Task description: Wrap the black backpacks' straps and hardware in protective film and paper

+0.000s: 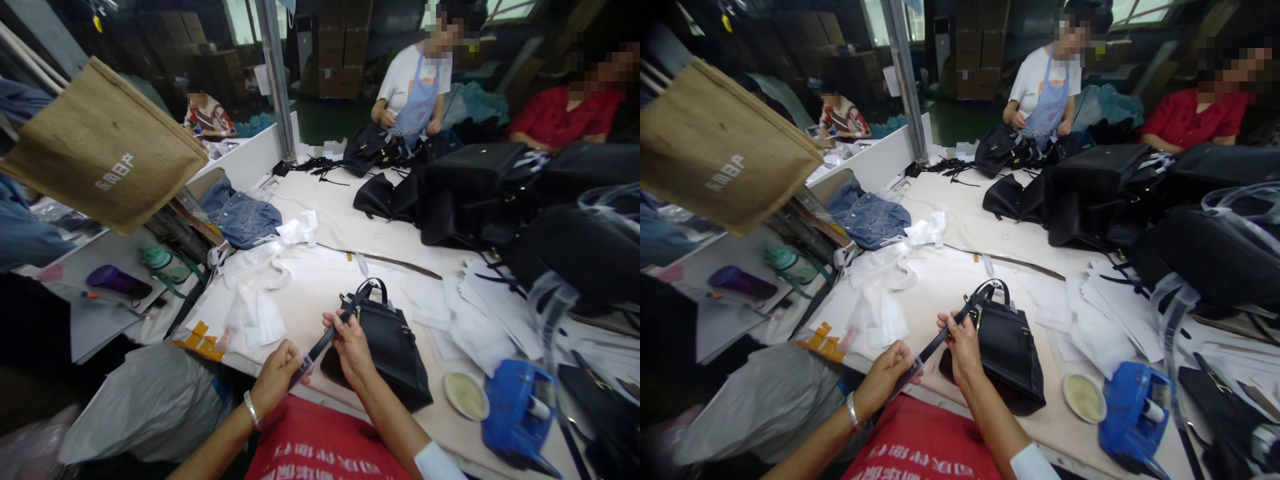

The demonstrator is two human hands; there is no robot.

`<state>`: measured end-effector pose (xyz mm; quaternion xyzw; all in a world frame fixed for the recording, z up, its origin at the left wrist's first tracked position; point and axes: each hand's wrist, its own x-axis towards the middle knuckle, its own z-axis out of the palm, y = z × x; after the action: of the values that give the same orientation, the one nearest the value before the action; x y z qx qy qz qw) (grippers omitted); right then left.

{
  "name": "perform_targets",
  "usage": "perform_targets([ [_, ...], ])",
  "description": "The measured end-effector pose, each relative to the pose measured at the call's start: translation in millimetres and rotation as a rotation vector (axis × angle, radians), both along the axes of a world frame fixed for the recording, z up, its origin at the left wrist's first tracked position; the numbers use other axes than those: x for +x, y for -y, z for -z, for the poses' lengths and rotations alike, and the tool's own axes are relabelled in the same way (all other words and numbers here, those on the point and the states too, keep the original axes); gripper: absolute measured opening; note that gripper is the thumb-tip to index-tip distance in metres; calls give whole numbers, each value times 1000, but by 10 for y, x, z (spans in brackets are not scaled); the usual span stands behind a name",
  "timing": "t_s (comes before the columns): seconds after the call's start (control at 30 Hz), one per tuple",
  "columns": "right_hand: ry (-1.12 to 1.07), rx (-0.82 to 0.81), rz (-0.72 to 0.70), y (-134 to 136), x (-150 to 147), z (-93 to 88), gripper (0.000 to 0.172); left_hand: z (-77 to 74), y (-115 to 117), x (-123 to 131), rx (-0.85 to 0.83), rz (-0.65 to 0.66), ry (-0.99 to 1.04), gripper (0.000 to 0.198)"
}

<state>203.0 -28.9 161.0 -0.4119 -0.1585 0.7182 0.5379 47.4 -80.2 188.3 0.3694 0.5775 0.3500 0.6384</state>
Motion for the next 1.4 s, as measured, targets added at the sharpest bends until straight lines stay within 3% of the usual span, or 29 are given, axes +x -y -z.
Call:
perform_targets([
  [0.17, -43, 23, -162, 240, 15, 19, 40, -19, 2, 201, 9, -15, 44, 29],
  [0.37, -66, -64, 41, 81, 272, 158, 45, -26, 43, 334, -36, -51, 31, 29],
  [0.57, -138, -54, -128, 258, 315, 216, 44, 69, -37, 502, 15, -41, -64, 29],
  [0.67, -162, -105, -57, 96, 531, 207, 41, 107, -76, 568, 5, -19, -77, 25],
  [0.8, -173, -117, 13, -23, 572, 203, 33, 98, -213, 685, 23, -32, -126, 20],
  [0.9, -176, -97, -62, 64, 506, 184, 33, 96, -377, 802, 28, -15, -179, 18],
  [1.0, -170, -98, -174, 49, 668, 210, 33, 115, -527, 885, -7, 29, -218, 17],
  [1.07, -68, -124, -225, -78, 914, 284, 32, 124, -603, 899, -19, 57, -239, 18],
  [1.13, 205, -93, -179, -262, 1183, 394, 29, 120, -664, 886, -11, 91, -272, 19],
  [1.23, 764, 233, -77, -539, 1477, 548, 34, 91, -738, 854, -2, 138, -317, 21],
  [1.3, 1024, 498, -173, -689, 1569, 603, 41, 65, -781, 841, -4, 164, -334, 21],
  [1.4, 1175, 696, -423, -864, 1615, 624, 35, 31, -843, 830, -5, 193, -377, 21],
])
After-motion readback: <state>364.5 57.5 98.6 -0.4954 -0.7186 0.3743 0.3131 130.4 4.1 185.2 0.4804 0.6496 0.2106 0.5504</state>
